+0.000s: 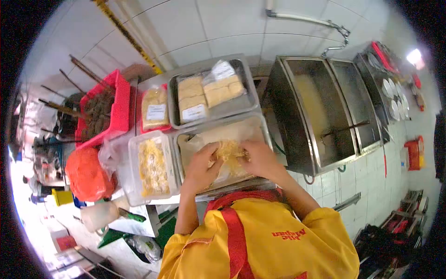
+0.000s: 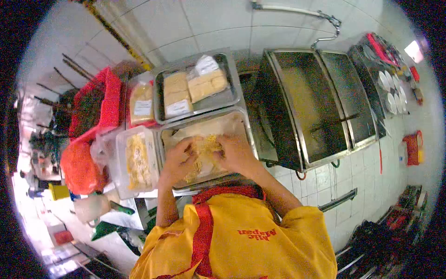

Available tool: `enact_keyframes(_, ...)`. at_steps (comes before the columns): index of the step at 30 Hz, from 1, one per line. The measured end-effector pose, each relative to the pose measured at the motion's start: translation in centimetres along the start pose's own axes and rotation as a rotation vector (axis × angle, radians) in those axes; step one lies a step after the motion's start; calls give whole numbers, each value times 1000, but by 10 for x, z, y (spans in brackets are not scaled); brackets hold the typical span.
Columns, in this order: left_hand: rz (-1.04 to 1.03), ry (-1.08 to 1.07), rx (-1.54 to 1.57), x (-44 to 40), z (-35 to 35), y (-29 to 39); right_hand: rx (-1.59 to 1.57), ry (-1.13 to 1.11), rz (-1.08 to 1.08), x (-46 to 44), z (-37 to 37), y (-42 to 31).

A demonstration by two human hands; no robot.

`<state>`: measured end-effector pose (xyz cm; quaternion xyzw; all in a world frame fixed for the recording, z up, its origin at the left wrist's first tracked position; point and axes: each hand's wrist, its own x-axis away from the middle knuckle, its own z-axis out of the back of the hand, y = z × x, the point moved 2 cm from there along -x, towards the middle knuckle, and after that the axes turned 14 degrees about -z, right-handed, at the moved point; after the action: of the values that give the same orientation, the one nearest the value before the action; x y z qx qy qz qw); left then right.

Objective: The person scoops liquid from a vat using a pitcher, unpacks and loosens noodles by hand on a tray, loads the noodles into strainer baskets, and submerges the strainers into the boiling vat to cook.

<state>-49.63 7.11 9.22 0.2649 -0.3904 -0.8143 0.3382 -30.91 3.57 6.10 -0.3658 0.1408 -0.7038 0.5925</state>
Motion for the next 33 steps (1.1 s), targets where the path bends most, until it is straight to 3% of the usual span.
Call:
enact_keyframes(1, 13, 14, -2, 4, -3, -6, 6, -15, 12, 9, 15, -14)
enact_keyframes(3, -9, -52, -134, 8, -9, -13, -244, 329, 389, 24, 43, -37)
enact_keyframes(4, 46, -134, -126, 9, -11, -12, -271, 357, 408, 20, 40, -38)
enact_keyframes(5, 44, -130, -120, 10, -13, -10, -264, 357, 408, 13, 28, -25)
enact_keyframes(7, 29, -23, -156, 9, -14, -5, -111, 137, 191, -7, 6, -2)
enact_keyframes(11, -135, 179, -40, -4, -6, 10, -139, 159, 293, 12, 20, -38)
enact_keyframes(13, -121, 102, 319, -5, -5, 14, -195, 251, 332, 16, 28, -51)
enact_keyframes(15, -177, 80, 233, -4, -3, 13, -175, 194, 257, 5, 13, -34)
enact_keyframes(17, -241, 61, 149, -10, -5, 9, -59, -22, 83, -2, 3, -22)
enact_keyframes(19, -316, 158, 144, -11, -15, 0, -153, 8, 192, 5, 9, -41)
enact_keyframes(20, -311, 163, 145, -8, -24, -13, -223, 77, 318, 10, 19, -57)
enact_keyframes(22, -100, -8, 522, -3, -43, -46, -296, 143, 452, 23, 38, -79)
enact_keyframes(24, -107, -9, 513, -2, -45, -59, -350, 325, 577, 36, 59, -90)
enact_keyframes(27, -70, -12, 530, -3, -40, -57, -457, 310, 542, 45, 79, -85)
enact_keyframes(29, -27, -4, 548, -1, -40, -58, -440, 174, 458, 44, 82, -77)
enact_keyframes(31, 86, 139, 846, 8, -41, -60, -195, 39, 316, 39, 77, -72)
enact_keyframes(32, 87, 143, 846, 9, -37, -63, -107, 54, 299, 35, 68, -64)
enact_keyframes(33, -41, 55, 738, 3, -27, -55, -106, 52, 300, 27, 57, -57)
